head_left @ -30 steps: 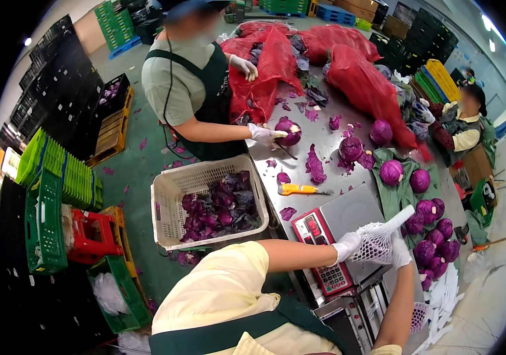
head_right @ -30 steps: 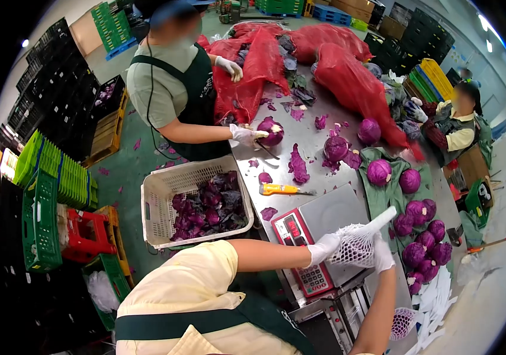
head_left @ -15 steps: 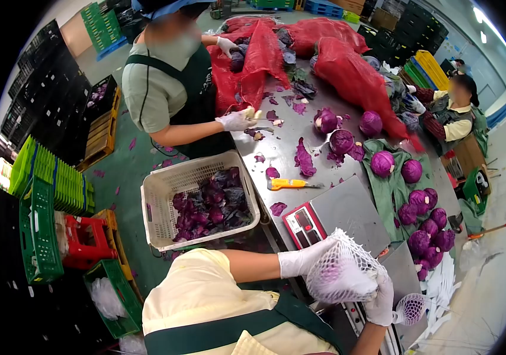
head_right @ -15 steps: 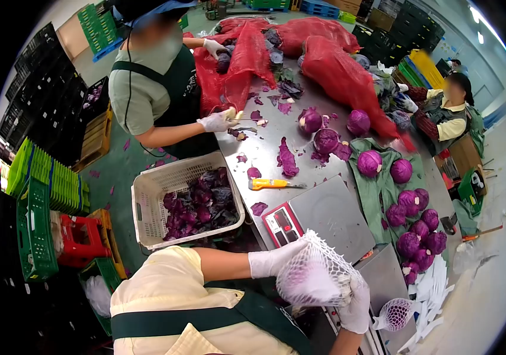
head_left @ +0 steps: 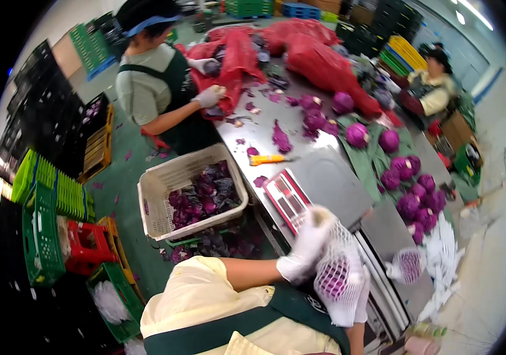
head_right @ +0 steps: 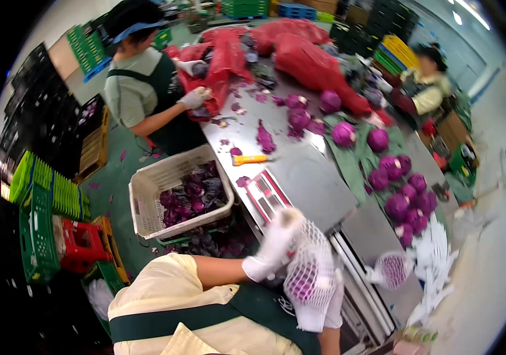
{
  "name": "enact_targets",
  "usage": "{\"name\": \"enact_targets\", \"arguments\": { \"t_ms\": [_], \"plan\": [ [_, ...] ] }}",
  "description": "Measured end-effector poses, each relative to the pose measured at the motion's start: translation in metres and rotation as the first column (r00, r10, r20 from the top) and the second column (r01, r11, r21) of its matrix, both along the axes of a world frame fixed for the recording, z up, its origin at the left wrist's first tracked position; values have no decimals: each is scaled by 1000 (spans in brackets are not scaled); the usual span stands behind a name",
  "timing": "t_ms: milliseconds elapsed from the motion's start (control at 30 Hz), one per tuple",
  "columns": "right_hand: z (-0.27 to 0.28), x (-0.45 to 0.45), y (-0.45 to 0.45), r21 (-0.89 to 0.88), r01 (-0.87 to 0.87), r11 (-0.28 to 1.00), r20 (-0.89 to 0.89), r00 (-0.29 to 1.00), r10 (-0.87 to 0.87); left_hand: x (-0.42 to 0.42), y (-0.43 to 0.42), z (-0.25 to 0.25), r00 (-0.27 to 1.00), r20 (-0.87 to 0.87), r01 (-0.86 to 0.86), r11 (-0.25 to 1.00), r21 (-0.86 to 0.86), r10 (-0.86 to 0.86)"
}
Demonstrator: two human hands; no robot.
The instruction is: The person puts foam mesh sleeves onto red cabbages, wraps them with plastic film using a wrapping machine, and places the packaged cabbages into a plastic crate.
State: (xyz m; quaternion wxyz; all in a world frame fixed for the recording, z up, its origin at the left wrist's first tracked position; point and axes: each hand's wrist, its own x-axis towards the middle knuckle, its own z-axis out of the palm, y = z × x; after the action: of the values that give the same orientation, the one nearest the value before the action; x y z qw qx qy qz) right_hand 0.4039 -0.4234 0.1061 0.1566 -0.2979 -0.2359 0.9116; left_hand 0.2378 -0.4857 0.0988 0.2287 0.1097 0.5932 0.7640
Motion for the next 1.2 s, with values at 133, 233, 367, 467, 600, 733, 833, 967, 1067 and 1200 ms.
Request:
{"name": "enact_targets", "arguments": {
  "t_ms": [133, 233, 367, 467, 600, 733, 833, 967, 1067, 1200],
  "plan": [
    [29, 40, 15, 347, 155, 925, -57, 988, -145, 40, -17, 23, 865, -243, 474, 874, 111, -439],
    [14, 74, 25, 684, 79, 725, 53, 986, -158, 93, 0, 7, 596, -312, 783, 621, 22, -740],
    [30, 131, 75, 812, -153, 563, 190, 982, -7, 101, 32, 39, 466, 234, 700, 517, 492, -854],
    [64, 148, 123, 966, -70, 248, 182, 867, -464, 80, 60, 40, 385, 443, 606, 584, 540, -809],
    [40, 121, 186, 947, -300, -113, 162, 753, -638, 36, 130, 0, 840, -69, 539, 811, 228, -538],
    [-2, 94, 195, 722, -687, -81, 481, 582, -656, 38, 189, -7, 813, 11, 579, 811, 85, -582],
    [3, 132, 211, 945, -293, 148, 328, 829, -452, 59, 217, -25, 721, 64, 688, 724, 54, -690],
    [-18, 186, 219, 873, 120, 473, 86, 916, -391, 99, 228, -31, 506, -308, 802, 571, -178, -806],
    [-16, 188, 207, 961, 18, 277, 103, 904, -415, 104, 230, -28, 232, -700, 480, 705, -522, -676],
    [-16, 159, 197, 972, -132, 193, 229, 714, -662, 94, 247, -47, 463, 61, 879, 467, 101, -884]
  ]
}}
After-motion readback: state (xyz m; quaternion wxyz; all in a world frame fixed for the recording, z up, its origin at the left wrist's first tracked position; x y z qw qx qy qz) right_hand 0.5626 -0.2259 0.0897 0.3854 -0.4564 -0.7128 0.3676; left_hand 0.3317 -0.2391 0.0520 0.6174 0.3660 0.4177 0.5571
